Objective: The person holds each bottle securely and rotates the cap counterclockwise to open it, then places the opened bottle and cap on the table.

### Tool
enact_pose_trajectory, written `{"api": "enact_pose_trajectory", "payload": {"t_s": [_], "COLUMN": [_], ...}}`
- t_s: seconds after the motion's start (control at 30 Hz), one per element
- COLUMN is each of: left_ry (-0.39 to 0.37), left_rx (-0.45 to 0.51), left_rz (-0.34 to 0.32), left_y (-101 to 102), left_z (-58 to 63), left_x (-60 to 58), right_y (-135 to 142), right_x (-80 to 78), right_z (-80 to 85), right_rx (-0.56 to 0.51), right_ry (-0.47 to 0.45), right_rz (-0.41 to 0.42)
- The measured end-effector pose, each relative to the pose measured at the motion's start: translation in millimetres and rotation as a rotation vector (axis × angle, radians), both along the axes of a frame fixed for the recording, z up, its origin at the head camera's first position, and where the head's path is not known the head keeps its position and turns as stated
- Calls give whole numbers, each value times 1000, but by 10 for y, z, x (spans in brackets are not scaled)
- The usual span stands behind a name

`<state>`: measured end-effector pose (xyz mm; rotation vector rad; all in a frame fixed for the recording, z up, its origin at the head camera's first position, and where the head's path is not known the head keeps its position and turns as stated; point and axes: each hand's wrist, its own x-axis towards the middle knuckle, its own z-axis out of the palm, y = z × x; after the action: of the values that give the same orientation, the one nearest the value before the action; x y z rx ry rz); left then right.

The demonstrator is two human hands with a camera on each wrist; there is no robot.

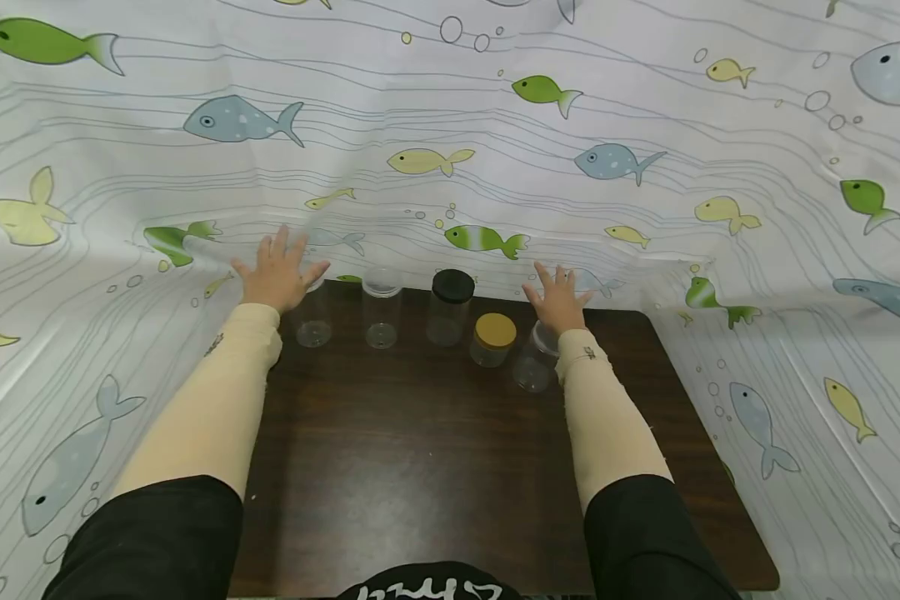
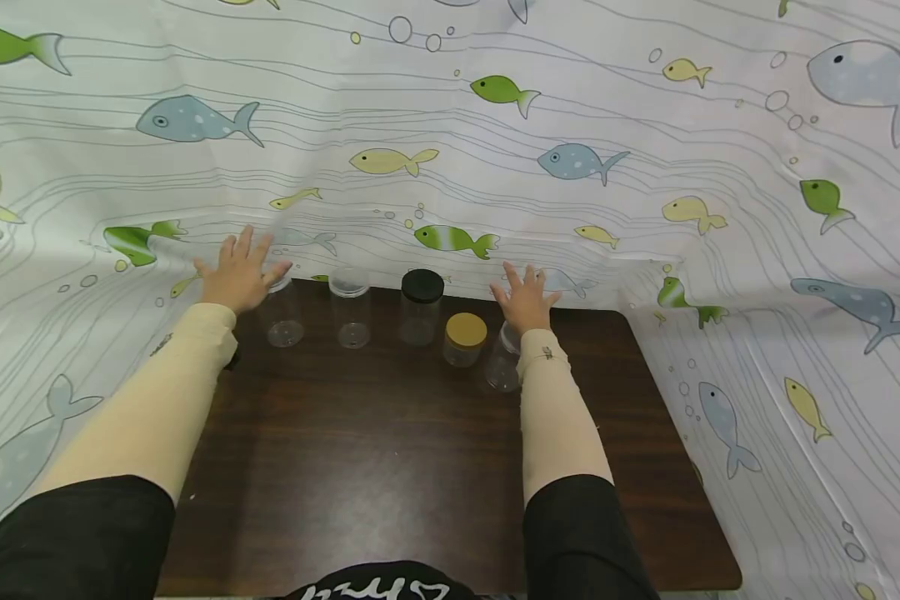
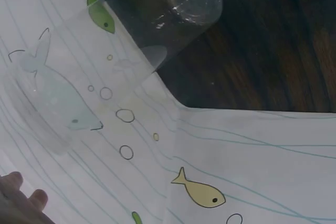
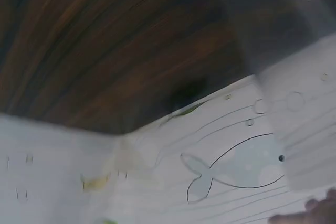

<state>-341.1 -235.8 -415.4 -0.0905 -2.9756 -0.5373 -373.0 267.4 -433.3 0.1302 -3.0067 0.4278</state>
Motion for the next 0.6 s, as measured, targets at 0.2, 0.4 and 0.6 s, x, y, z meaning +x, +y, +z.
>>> {"api": "enact_pose_trajectory", "payload": {"t_s": [0.2, 0.4, 0.6], "left_ry": [38, 62, 53], "left_rx": [44, 81, 122], "left_rz": [14, 20, 13], "left_y": [-18, -90, -126], "left_z": [45, 29, -28], "left_x": [4, 42, 53], "right_y": [80, 195, 330], "right_x": [80, 333, 660], "right_z": [-30, -70, -238], "right_rx": [-199, -278, -319], "right_ry": [-78, -79, -35], "right_rz": [-16, -42, -37]}}
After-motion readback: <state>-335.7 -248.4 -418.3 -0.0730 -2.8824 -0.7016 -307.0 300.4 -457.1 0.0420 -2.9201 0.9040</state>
